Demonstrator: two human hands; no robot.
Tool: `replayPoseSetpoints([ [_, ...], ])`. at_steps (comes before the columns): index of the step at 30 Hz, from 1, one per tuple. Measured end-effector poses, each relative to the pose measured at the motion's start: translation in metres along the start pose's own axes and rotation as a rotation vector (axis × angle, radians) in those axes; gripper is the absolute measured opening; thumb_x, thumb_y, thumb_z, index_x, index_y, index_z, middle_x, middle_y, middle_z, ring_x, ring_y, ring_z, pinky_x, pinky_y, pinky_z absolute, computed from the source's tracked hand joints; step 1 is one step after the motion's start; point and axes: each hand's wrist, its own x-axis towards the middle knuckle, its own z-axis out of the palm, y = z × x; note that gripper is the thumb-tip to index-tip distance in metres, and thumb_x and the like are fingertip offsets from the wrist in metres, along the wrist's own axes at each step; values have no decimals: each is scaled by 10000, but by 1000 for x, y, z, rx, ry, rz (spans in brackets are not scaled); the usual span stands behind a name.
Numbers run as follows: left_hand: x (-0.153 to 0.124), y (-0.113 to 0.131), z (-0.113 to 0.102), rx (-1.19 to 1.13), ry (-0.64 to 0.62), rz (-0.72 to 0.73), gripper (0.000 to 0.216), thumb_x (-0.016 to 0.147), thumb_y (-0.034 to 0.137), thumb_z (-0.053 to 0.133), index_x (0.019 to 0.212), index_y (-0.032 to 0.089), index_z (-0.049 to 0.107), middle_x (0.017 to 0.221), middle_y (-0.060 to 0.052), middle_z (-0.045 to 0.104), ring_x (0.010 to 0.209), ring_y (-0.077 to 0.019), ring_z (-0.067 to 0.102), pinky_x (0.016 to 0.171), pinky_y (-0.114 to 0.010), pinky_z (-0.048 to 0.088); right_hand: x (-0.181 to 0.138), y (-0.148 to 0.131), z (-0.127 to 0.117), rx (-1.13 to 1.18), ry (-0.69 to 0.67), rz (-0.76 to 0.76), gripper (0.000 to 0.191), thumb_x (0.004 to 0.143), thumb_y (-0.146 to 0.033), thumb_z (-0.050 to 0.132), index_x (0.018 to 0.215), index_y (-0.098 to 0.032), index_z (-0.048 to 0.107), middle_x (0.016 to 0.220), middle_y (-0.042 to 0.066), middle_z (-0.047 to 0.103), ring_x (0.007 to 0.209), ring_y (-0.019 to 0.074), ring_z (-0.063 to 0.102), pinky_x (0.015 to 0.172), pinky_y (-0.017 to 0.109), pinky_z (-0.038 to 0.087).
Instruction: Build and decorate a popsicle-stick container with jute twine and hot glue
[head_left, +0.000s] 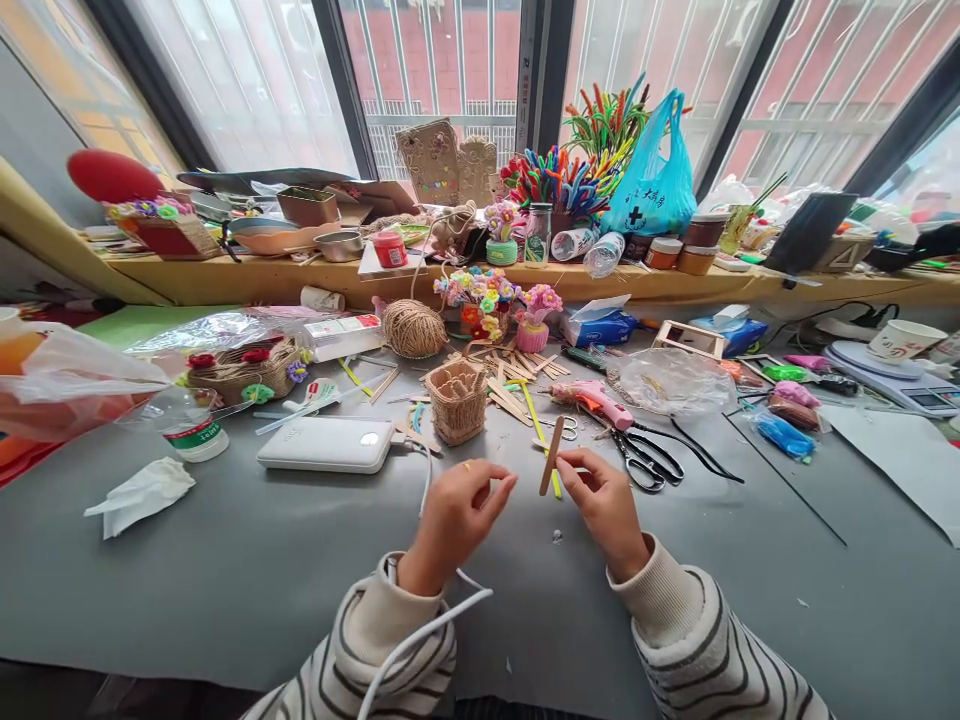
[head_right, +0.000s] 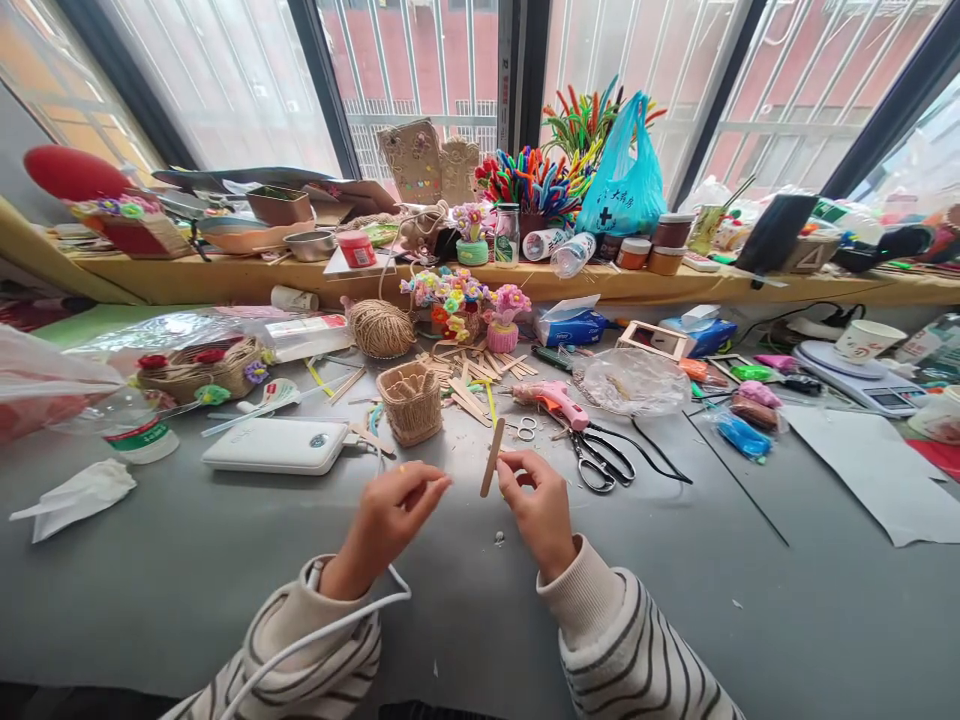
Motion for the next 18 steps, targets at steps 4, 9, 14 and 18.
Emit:
replayPoseSetpoints([
  [4,-3,2,19,-9,-49,-13,281,847,319,461,677,181,638,496,21,520,481,-95,469,505,-216,365,0,0,0,-4,-9,-2,231,747,-384,553,756,-183,666,800,55,663,733,171,595,637,287,491],
  [9,-4,-1,23,54,-8,-67,273,838,343,474,706,186,655,486,20,494,495,-111,476,516,-228,366,0,3,1,-8,-15,-3,233,748,-388,554,760,-185,669,805,55,667,729,173,596,625,286,494],
  [14,1,-10,22,250,133,-82,289,857,319,449,1014,158,630,512,15,518,497,-126,493,535,-242,351,0,5,3,-42,-32,4,245,749,-388,550,776,-182,679,840,57,679,744,173,602,619,278,490],
  [18,19,-16,-4,549,370,-97,290,869,325,446,1051,183,620,535,-1,534,537,-150,524,557,-255,337,-1,6,4,-60,-38,17,236,749,-379,546,755,-181,674,838,54,677,739,169,596,595,266,480],
])
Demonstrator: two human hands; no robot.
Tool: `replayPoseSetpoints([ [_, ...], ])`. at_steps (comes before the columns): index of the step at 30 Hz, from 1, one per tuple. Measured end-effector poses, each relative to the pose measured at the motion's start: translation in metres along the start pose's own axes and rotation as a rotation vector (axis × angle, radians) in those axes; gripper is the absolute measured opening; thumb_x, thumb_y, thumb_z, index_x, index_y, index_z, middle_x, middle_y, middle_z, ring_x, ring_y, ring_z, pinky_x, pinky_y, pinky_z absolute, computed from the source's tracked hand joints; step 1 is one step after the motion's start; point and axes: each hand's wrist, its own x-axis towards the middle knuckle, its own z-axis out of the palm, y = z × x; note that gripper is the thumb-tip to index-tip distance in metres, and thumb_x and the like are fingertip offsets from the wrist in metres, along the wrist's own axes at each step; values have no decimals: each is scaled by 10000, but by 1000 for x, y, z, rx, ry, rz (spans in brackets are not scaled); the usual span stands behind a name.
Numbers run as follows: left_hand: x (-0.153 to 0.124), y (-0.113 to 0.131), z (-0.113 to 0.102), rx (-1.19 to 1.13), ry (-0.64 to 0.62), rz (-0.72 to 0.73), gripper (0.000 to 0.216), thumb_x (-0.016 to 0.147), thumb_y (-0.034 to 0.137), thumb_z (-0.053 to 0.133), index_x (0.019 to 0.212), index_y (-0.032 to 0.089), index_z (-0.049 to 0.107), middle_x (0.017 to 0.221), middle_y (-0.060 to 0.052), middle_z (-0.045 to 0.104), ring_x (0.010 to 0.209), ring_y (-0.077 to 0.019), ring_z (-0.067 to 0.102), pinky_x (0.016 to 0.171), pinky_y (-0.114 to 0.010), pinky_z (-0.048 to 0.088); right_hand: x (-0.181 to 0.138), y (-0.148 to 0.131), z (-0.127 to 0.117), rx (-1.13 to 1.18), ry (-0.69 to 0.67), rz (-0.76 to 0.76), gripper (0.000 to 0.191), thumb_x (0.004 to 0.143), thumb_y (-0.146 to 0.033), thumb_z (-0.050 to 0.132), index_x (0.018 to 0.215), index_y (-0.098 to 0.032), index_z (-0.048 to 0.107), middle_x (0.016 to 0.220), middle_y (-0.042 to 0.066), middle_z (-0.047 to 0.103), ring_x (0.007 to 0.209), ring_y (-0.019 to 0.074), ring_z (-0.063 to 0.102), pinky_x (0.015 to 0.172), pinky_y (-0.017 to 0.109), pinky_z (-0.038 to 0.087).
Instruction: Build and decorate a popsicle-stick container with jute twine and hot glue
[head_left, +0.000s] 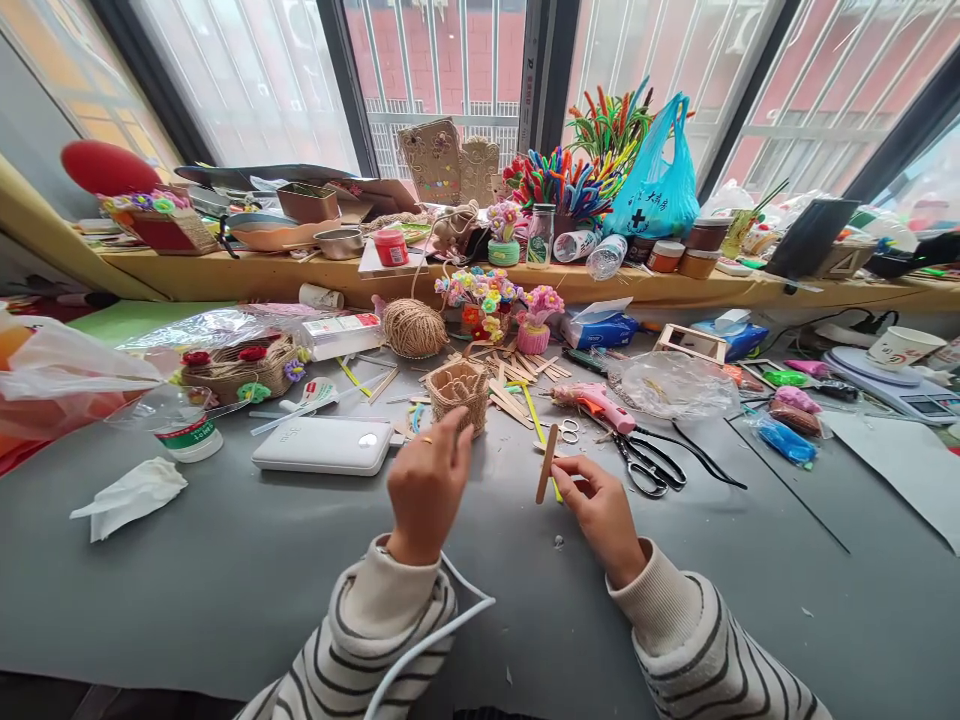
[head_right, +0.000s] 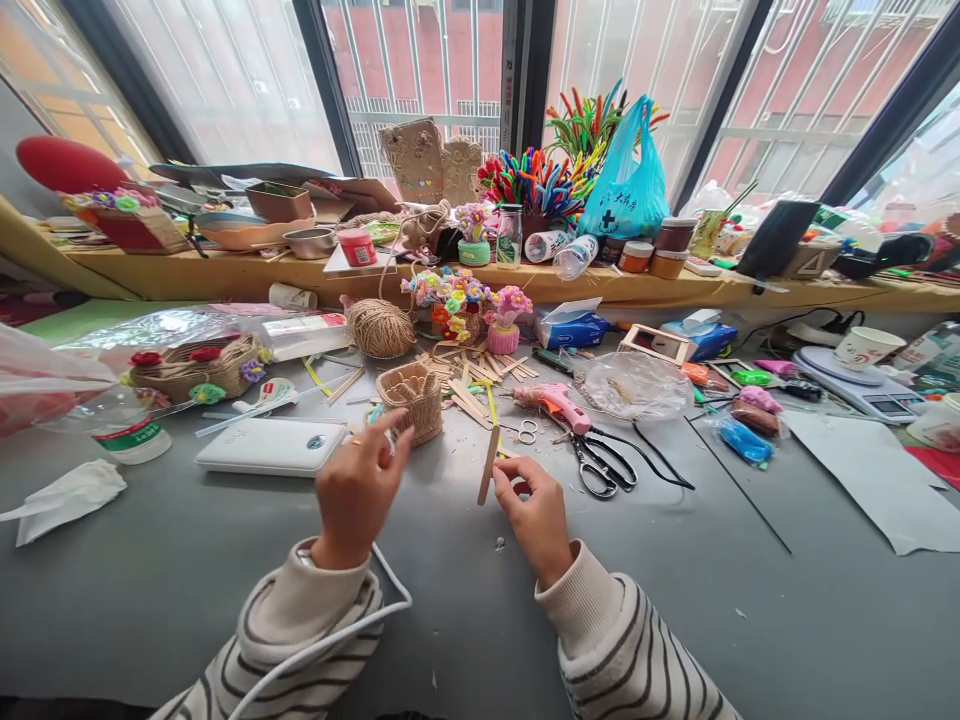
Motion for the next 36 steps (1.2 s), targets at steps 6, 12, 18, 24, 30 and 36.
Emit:
replayPoseSetpoints([
  [6,41,-17,-10,84,-79,-32,251,813,403,520,868,196,650,793,-68,575,682,-199,556,555,-268,350,0,-1,-1,11,-11,0,217,748,-368,549,752,-191,674,813,43,671,660,147,582,527,242,460],
  [12,58,-26,-8,42,-245,104,165,782,353,575,776,207,652,727,-33,528,713,-189,537,606,-263,374,0,-1,0,15,-9,5,216,749,-362,546,758,-188,673,805,46,665,663,149,575,527,245,458],
  [18,79,-63,-6,-103,-359,242,143,742,346,611,778,232,690,708,-12,484,701,-160,501,644,-260,384,0,0,0,17,-23,3,220,754,-370,543,761,-189,667,827,47,662,701,155,579,551,248,464],
  [24,99,-103,-4,-225,-375,220,193,717,370,609,800,228,711,705,-15,465,702,-160,487,687,-274,401,0,0,0,23,-24,-6,226,752,-372,544,751,-186,670,813,48,665,678,150,577,546,250,465],
  [30,86,-103,-29,-116,-205,93,286,775,416,529,873,196,682,719,-32,466,686,-180,483,696,-311,388,0,-1,0,16,-37,-1,240,755,-385,534,753,-188,671,820,47,664,699,152,574,569,254,464],
  [36,68,-50,-22,161,-72,78,310,786,456,518,783,192,681,720,-63,582,764,-244,544,656,-332,328,0,-1,-1,17,-24,13,247,742,-393,541,748,-181,667,810,49,660,708,156,574,574,252,463],
])
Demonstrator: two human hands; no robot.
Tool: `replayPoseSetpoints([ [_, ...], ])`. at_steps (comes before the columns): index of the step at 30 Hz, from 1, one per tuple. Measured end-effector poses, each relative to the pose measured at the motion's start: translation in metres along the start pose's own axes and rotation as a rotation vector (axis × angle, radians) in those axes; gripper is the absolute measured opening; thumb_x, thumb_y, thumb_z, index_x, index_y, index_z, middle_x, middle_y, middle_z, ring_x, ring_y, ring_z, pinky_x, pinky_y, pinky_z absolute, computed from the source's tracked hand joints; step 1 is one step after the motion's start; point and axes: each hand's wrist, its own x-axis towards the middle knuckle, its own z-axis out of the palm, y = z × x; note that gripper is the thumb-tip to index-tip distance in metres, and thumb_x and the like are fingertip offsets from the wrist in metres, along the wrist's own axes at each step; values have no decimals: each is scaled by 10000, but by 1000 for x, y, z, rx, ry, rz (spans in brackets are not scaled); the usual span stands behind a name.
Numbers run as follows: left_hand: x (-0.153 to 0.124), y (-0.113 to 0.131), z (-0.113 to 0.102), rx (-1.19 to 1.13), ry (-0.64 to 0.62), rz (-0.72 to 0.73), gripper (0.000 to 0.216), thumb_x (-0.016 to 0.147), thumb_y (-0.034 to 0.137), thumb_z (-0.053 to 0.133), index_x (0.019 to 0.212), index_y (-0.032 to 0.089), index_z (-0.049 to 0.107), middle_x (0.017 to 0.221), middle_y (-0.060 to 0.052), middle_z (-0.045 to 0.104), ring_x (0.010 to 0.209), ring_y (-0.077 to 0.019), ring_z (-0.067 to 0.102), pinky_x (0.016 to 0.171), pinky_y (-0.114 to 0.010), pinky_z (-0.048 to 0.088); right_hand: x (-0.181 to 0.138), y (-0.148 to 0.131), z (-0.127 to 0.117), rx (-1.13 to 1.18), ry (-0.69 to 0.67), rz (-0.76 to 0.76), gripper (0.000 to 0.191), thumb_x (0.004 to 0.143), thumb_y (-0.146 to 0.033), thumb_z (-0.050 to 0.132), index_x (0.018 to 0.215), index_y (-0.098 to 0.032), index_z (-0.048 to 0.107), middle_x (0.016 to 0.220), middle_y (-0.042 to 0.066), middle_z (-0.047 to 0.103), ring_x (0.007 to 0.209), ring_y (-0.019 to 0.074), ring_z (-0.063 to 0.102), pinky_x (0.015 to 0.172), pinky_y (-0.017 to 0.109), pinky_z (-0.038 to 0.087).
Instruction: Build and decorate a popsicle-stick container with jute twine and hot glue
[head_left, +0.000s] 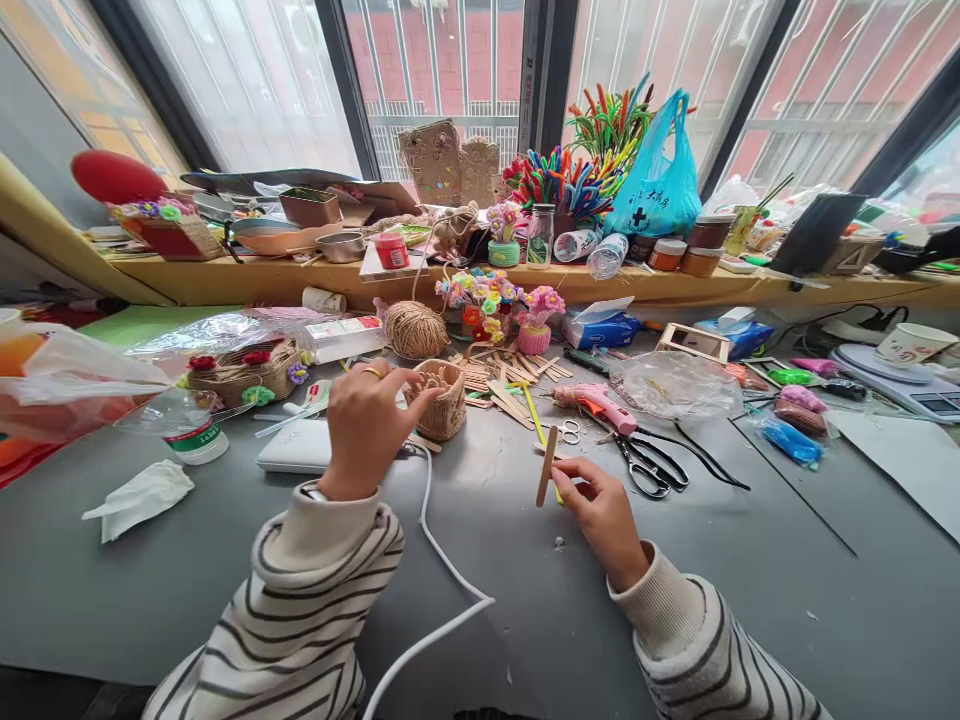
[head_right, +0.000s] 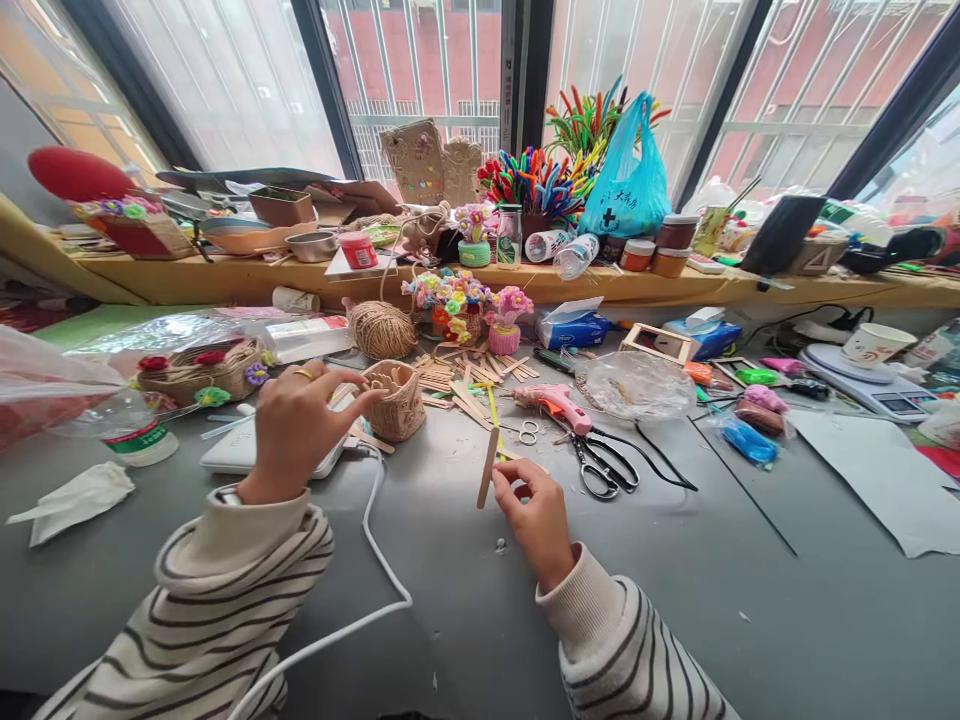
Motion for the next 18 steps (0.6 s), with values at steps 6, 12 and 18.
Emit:
replayPoseSetpoints([
  [6,2,20,12,49,-11,-17,261,772,414,557,721,180,660,740,-76,633,789,-266,568,667,-355,305,0,1,0,-11,-4,3,245,748,-391,536,753,-182,666,826,49,661,722,157,577,574,249,462],
  [12,14,25,16,-96,-27,-77,210,753,355,569,700,172,657,695,-58,620,754,-237,570,677,-338,311,0,0,0,-16,-14,-6,238,755,-383,535,753,-185,668,822,43,664,704,148,574,569,244,460],
  [18,27,19,23,-482,-112,-136,174,717,302,578,712,170,691,587,-5,543,606,-150,492,607,-278,311,1,0,0,-5,-9,-22,233,749,-377,542,746,-181,669,816,48,670,683,146,578,541,239,458],
])
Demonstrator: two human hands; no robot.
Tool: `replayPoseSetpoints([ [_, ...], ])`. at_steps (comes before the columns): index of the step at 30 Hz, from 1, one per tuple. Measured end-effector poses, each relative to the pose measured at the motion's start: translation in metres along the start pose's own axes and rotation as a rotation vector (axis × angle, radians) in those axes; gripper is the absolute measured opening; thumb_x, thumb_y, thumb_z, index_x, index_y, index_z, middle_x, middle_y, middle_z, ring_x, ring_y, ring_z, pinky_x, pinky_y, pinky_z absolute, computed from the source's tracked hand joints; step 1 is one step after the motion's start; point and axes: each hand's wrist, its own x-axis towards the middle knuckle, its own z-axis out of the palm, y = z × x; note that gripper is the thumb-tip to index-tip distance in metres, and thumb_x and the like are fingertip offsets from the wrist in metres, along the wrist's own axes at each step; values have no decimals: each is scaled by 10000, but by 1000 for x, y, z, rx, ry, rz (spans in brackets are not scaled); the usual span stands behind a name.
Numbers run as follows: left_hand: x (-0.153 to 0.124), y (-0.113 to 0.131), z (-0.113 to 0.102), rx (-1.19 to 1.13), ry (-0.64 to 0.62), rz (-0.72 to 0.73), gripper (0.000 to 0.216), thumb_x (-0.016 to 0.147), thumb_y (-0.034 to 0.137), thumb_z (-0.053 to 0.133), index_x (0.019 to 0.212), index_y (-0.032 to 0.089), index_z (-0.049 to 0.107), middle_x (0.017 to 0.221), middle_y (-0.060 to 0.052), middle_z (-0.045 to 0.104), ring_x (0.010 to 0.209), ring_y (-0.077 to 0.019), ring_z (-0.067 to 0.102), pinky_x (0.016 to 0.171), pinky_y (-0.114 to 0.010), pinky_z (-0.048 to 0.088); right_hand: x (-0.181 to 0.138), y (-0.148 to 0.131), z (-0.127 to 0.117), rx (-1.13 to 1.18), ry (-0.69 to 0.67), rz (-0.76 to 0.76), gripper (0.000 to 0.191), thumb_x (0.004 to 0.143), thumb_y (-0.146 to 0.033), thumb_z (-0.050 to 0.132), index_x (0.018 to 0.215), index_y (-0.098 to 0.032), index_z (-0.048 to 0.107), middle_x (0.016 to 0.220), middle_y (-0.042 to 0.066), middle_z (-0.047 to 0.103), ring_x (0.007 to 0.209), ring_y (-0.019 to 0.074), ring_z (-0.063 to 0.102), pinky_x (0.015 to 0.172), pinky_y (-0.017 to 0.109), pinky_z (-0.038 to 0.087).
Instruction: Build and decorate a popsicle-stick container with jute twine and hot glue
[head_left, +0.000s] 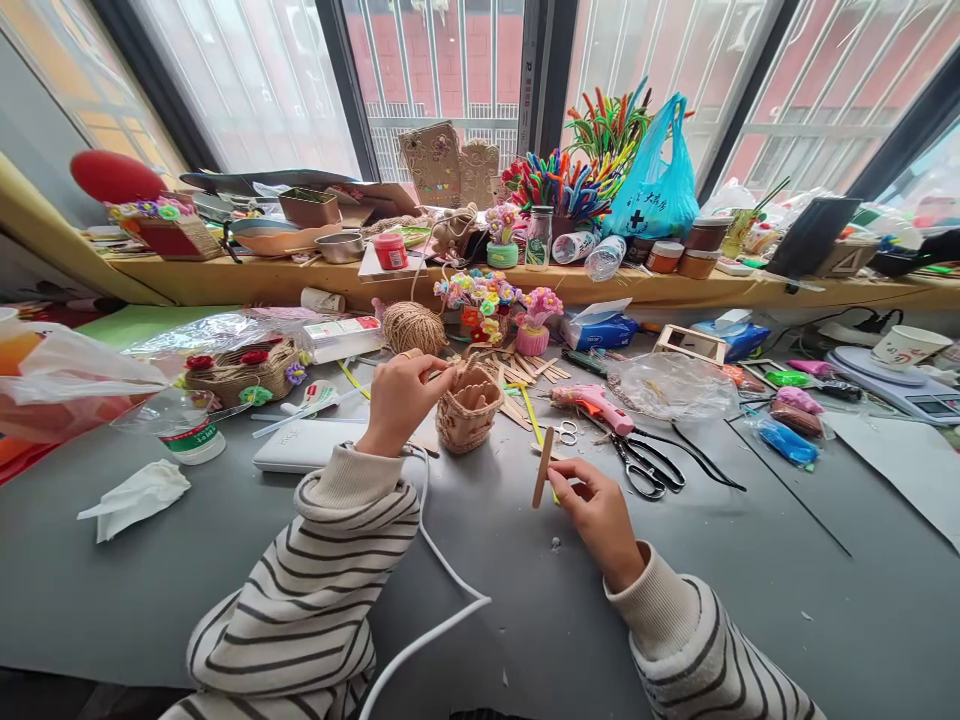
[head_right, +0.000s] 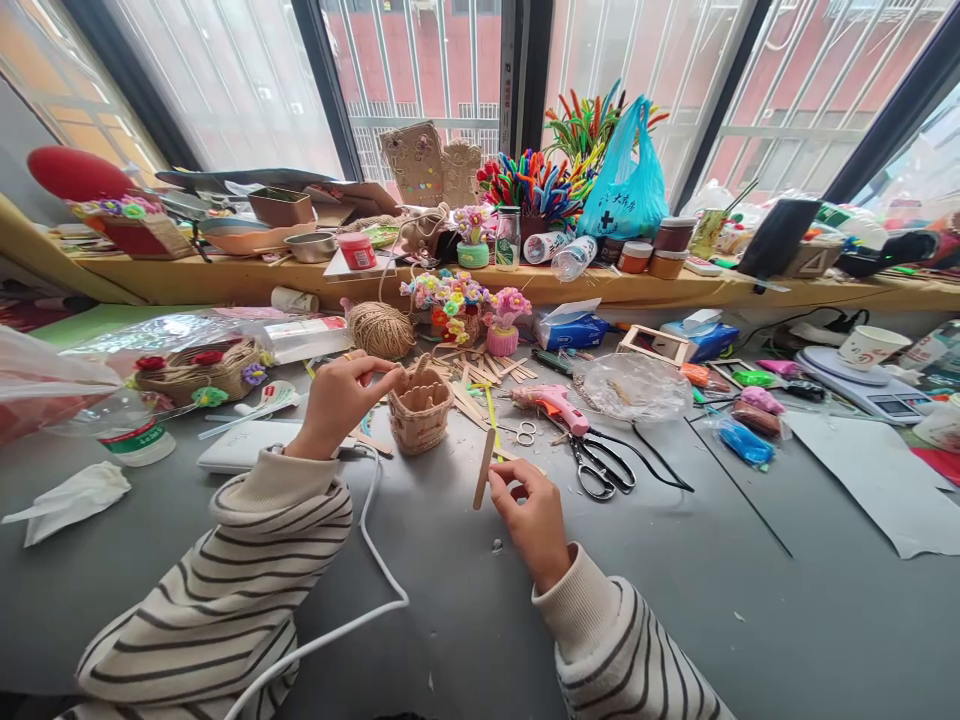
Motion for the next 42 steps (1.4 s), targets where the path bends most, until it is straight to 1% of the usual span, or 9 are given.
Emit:
replayPoseSetpoints([
  [13,1,-35,6,-272,-6,-102,284,679,413,592,687,143,680,489,45,395,492,-94,349,494,-240,267,0,-1,-1,-13,2,25,241,738,-389,541,741,-182,664,811,46,664,695,154,578,567,251,463],
  [21,-1,-36,0,-330,16,-165,340,638,473,632,731,149,672,485,71,288,475,-84,287,475,-239,226,0,-1,0,-6,5,29,244,738,-388,542,752,-178,665,817,51,661,710,156,575,578,254,465],
  [27,19,-34,5,-337,-40,-144,254,632,406,638,663,157,673,445,63,356,470,-90,320,486,-243,253,0,-1,-1,-22,6,17,232,747,-371,538,751,-179,668,800,46,663,696,151,571,562,246,459],
  [31,32,-35,3,-352,-102,-106,229,637,367,633,693,152,687,519,20,522,512,-106,416,508,-240,314,0,0,-1,-28,-2,6,226,754,-364,537,755,-182,671,810,48,666,688,149,570,552,246,458],
  [35,3,-16,-11,-280,87,-96,275,716,340,584,903,154,663,571,22,504,558,-114,409,571,-247,334,0,0,0,-25,-5,1,233,758,-374,537,755,-188,675,806,45,666,686,148,574,552,243,457],
  [37,-30,1,-13,-220,234,-20,236,794,339,509,840,153,648,598,12,513,545,-105,405,579,-246,345,0,-1,0,-28,-9,1,240,768,-379,527,762,-190,675,819,44,665,708,150,576,566,244,456],
  [38,-47,9,-10,-270,143,37,246,825,324,467,768,154,635,609,3,535,539,-100,421,566,-239,350,0,-2,0,-29,-9,0,241,772,-378,523,767,-191,675,824,44,664,720,152,577,574,246,456],
  [40,-78,25,1,-357,-212,133,283,833,347,473,675,162,618,617,-9,556,556,-103,462,572,-232,371,-1,-3,0,-24,-1,-9,237,775,-375,523,772,-191,673,826,44,663,742,158,580,592,251,459],
  [42,-98,36,16,-417,-431,131,276,814,391,513,713,167,638,670,-21,596,578,-107,486,585,-234,383,-1,-4,0,0,13,-30,231,775,-374,529,780,-191,671,824,46,661,759,163,585,606,255,466],
])
